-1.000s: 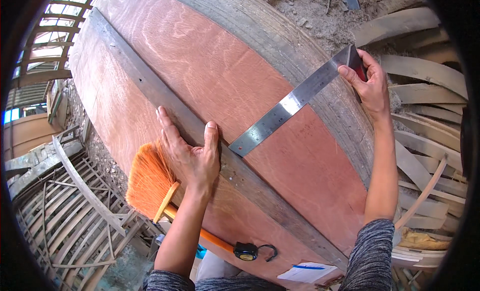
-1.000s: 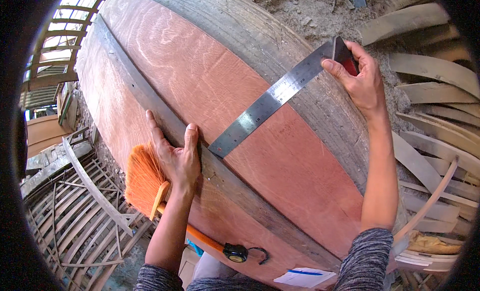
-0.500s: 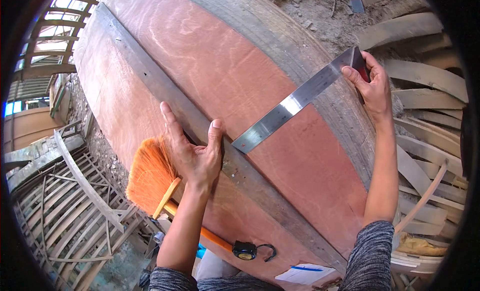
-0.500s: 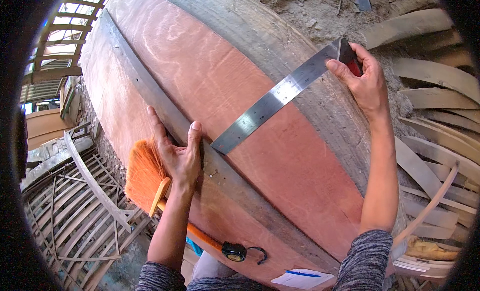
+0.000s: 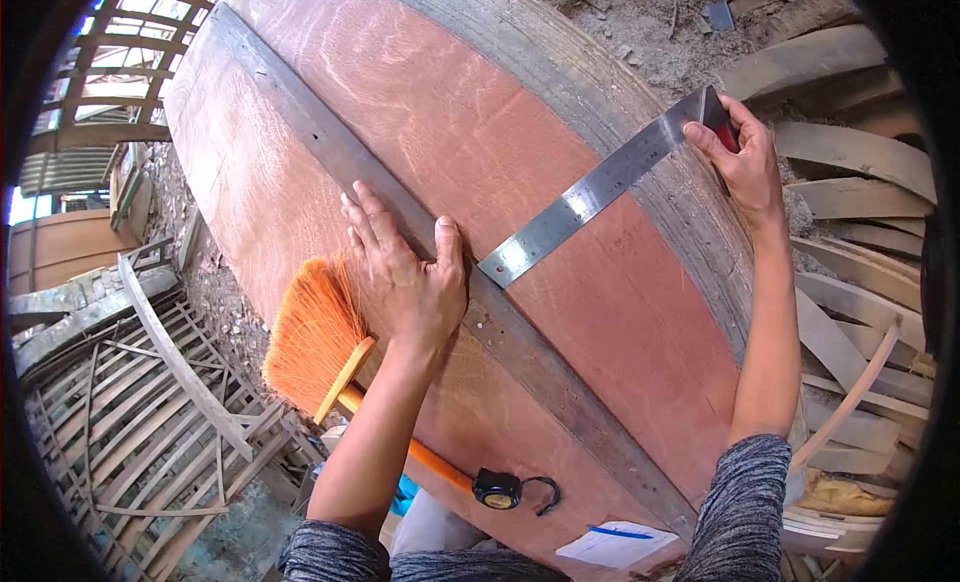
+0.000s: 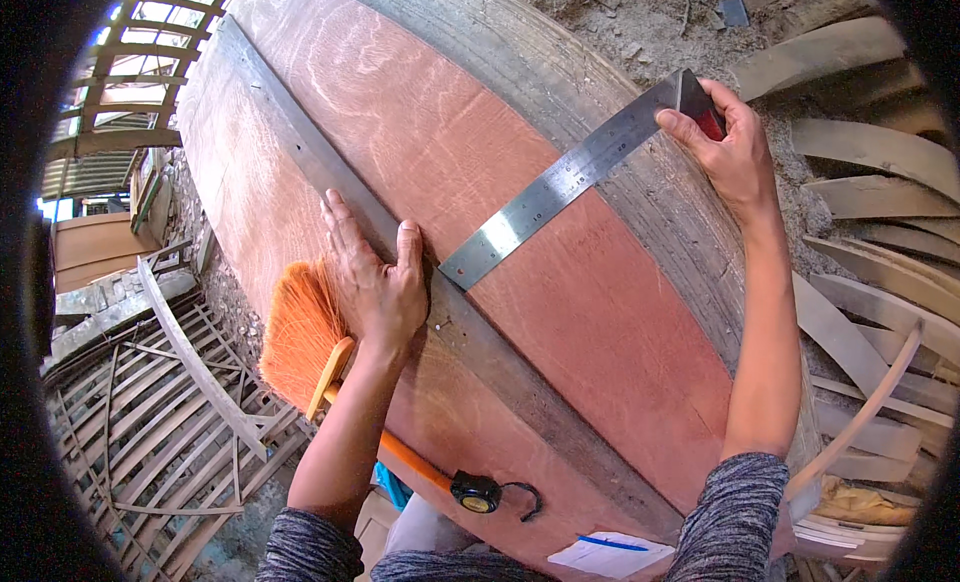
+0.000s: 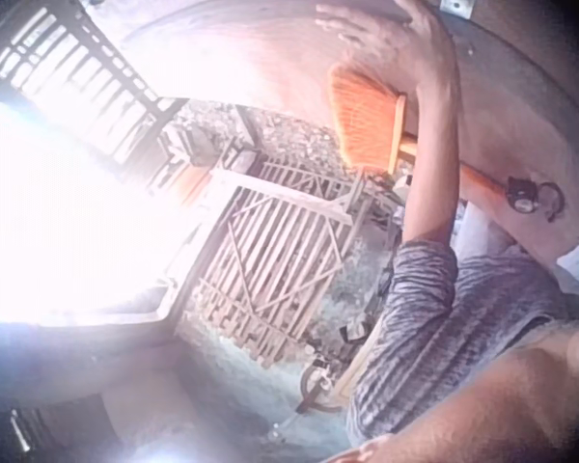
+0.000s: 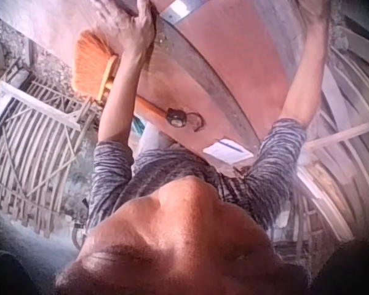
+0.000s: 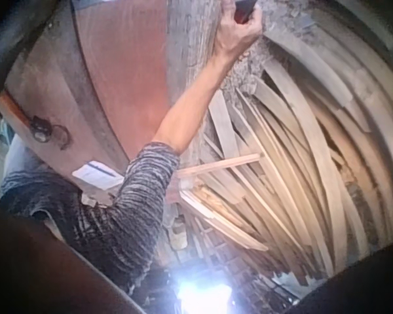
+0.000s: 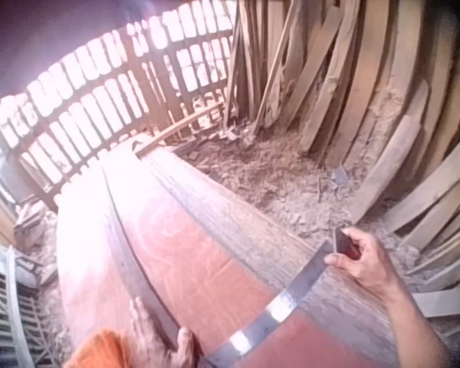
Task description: The person uses a try square, pencil, and hammer to mark and work on a wooden panel, then uses a circular saw to cut the wood and places a long wooden strip onto a stack of lumber.
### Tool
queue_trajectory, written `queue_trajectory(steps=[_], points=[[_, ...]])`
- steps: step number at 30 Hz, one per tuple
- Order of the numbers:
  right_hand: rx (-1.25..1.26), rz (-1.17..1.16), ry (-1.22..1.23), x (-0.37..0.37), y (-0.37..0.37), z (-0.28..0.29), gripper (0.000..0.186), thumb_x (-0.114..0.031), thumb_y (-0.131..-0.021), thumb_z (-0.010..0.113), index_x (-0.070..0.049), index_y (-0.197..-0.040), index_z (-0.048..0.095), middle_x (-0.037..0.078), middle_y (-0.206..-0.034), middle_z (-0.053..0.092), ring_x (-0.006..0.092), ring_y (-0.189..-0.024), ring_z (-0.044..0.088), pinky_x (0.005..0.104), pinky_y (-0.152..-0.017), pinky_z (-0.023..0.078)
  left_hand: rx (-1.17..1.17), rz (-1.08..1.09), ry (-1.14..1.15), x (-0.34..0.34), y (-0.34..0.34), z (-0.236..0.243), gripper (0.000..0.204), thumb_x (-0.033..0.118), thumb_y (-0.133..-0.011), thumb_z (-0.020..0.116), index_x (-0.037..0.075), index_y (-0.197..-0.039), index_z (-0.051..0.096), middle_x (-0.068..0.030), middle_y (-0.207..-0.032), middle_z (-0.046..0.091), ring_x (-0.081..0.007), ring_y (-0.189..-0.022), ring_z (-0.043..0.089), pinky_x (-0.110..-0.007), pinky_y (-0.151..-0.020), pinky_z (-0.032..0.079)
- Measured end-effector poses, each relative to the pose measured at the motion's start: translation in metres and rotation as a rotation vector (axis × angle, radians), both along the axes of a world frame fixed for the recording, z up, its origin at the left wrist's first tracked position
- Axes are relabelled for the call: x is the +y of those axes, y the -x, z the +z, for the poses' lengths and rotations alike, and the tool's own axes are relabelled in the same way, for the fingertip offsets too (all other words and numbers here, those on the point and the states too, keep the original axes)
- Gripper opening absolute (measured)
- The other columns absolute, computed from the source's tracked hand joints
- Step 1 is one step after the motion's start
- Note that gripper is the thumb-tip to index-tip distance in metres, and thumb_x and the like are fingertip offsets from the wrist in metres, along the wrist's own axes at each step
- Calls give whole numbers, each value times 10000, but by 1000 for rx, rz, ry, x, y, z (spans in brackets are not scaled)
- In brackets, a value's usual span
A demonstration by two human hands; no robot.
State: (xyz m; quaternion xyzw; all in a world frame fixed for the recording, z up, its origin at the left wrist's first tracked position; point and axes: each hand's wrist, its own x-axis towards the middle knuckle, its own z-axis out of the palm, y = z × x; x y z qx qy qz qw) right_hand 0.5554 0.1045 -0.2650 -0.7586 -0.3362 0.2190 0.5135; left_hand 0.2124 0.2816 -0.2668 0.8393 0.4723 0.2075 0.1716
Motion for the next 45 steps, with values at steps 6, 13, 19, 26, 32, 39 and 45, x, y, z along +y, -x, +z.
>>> queue_trajectory(steps=[6, 13, 19, 26, 32, 39, 45], points=[[20, 2, -30, 0, -1, -1, 346, -269, -920, 855, -21, -1110, 707, -6, -964, 732, 62, -861, 643, 244, -792, 520, 43, 42, -11, 0, 0, -4, 927, 335, -965, 710, -24, -1653, 203, -373, -1666, 235, -492, -1557, 263, -505, -1275, 227], [8, -2, 22, 2, -1, 2, 331, -261, -923, 849, -27, -1110, 709, -3, -956, 728, 59, -852, 635, 239, -778, 515, 37, 33, -9, 1, 1, -4, 910, 325, -964, 704, -7, -1655, 214, -393, -1655, 234, -516, -1551, 256, -531, -1268, 227], [7, 4, 64, -11, -19, 6, 371, -286, -934, 838, -5, -1142, 711, -4, -980, 724, 67, -860, 630, 247, -781, 511, 41, 31, -16, -1, 0, -3, 910, 322, -953, 706, 0, -1653, 223, -406, -1641, 249, -540, -1524, 290, -546, -1258, 243], [52, -168, -18, -61, -10, 50, 386, -276, -975, 792, -12, -1237, 688, -17, -1027, 711, 62, -894, 611, 230, -837, 475, -23, 24, -4, 0, 2, -2, 921, 302, -935, 711, 6, -1653, 217, -415, -1639, 239, -541, -1531, 269, -553, -1261, 234], [41, -501, 148, -173, 80, 114, 305, -312, -992, 770, -78, -1171, 692, -68, -930, 650, 15, -741, 500, 198, -661, 380, -25, 72, -10, -3, -4, -9, 965, 370, -921, 708, 9, -1657, 200, -401, -1647, 243, -542, -1539, 249, -553, -1279, 175], [395, -988, 249, -267, 306, 140, 248, -232, -1032, 716, -46, -1187, 663, -5, -1028, 679, 39, -874, 572, 207, -753, 450, 49, 81, 77, 1, 2, -6, 1004, 399, -927, 651, -34, -1660, 120, -441, -1640, 190, -521, -1569, 189, -542, -1303, 107], [292, -1344, 367, -298, 531, 126, 348, -237, -1081, 630, 19, -1304, 554, 86, -1099, 675, 163, -1001, 640, 334, -901, 525, 30, 63, 142, -5, -6, -10, 1016, 454, -951, 629, 37, -1686, 65, -407, -1680, 92, -523, -1583, 120, -564, -1294, 127]])
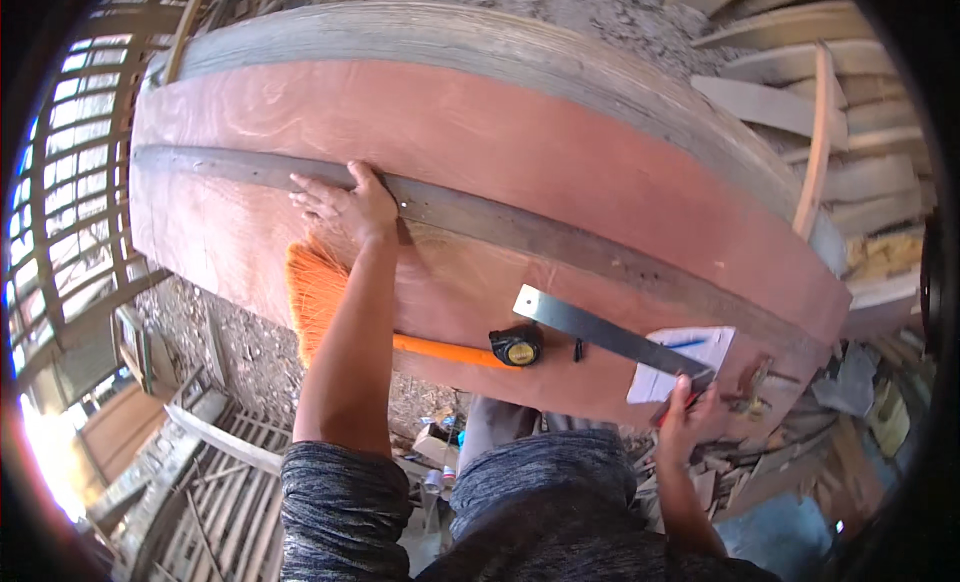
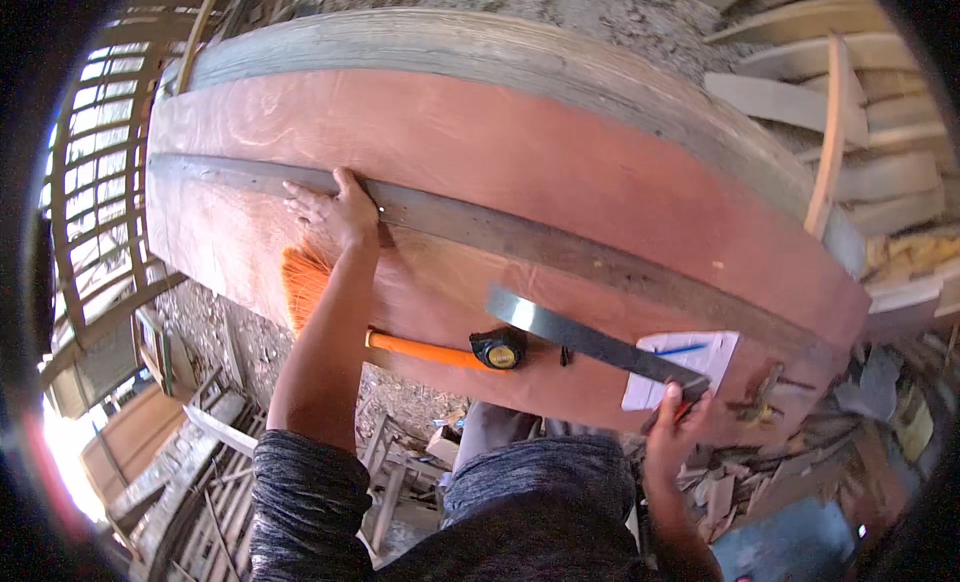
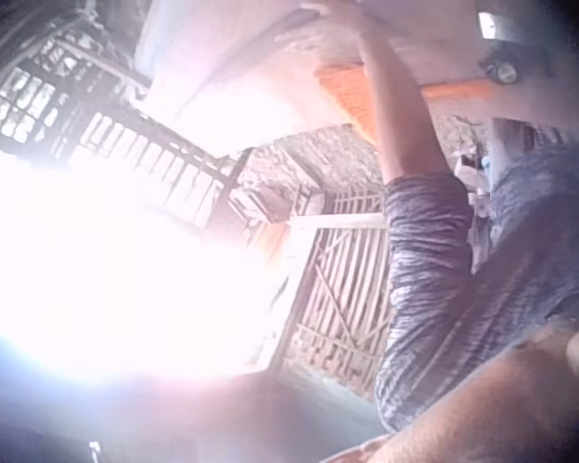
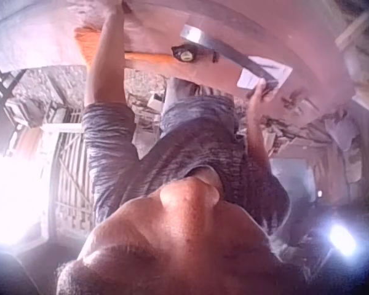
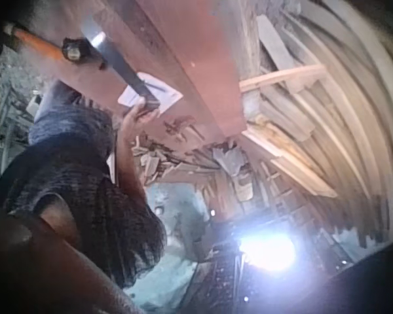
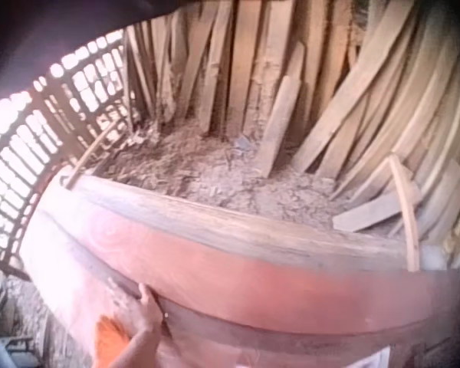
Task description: The person uses a try square, pencil, and hammer to mark and work on a wooden panel, then uses a circular saw to cut the wood and places a long wooden strip onto a stack of lumber.
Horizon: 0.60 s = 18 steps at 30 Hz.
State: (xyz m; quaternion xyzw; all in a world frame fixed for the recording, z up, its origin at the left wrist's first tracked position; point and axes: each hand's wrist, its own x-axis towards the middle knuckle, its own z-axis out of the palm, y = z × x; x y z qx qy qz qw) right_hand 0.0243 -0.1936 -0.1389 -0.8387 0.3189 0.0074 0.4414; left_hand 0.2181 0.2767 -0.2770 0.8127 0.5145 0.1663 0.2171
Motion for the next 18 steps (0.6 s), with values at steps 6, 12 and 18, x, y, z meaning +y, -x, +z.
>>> queue_trajectory(steps=[6, 12, 18], points=[[153, -311, -340, 36, 113, -49, 446, -303, -1071, 640, 2, -1374, 520, 99, -1169, 653, 191, -1035, 617, 341, -917, 500, 10, 10, -60, 13, 3, -5, 999, 471, -954, 632, 31, -1681, 109, -412, -1673, 112, -517, -1581, 138, -569, -1289, 153], [149, -109, -3, 48, 130, -89, 570, -365, -1014, 710, 46, -1346, 498, 206, -1198, 654, 348, -1071, 655, 467, -934, 508, 80, -37, -59, -1, 0, -8, 980, 520, -957, 601, 26, -1676, 154, -415, -1669, 132, -483, -1596, 129, -551, -1295, 143], [397, 151, 129, 60, 103, -39, 636, -315, -948, 775, 92, -1341, 484, 291, -1138, 642, 422, -1069, 689, 505, -859, 554, 28, -6, -98, 28, 3, -20, 990, 542, -956, 592, 36, -1680, 145, -397, -1681, 124, -480, -1604, 88, -547, -1301, 135]])
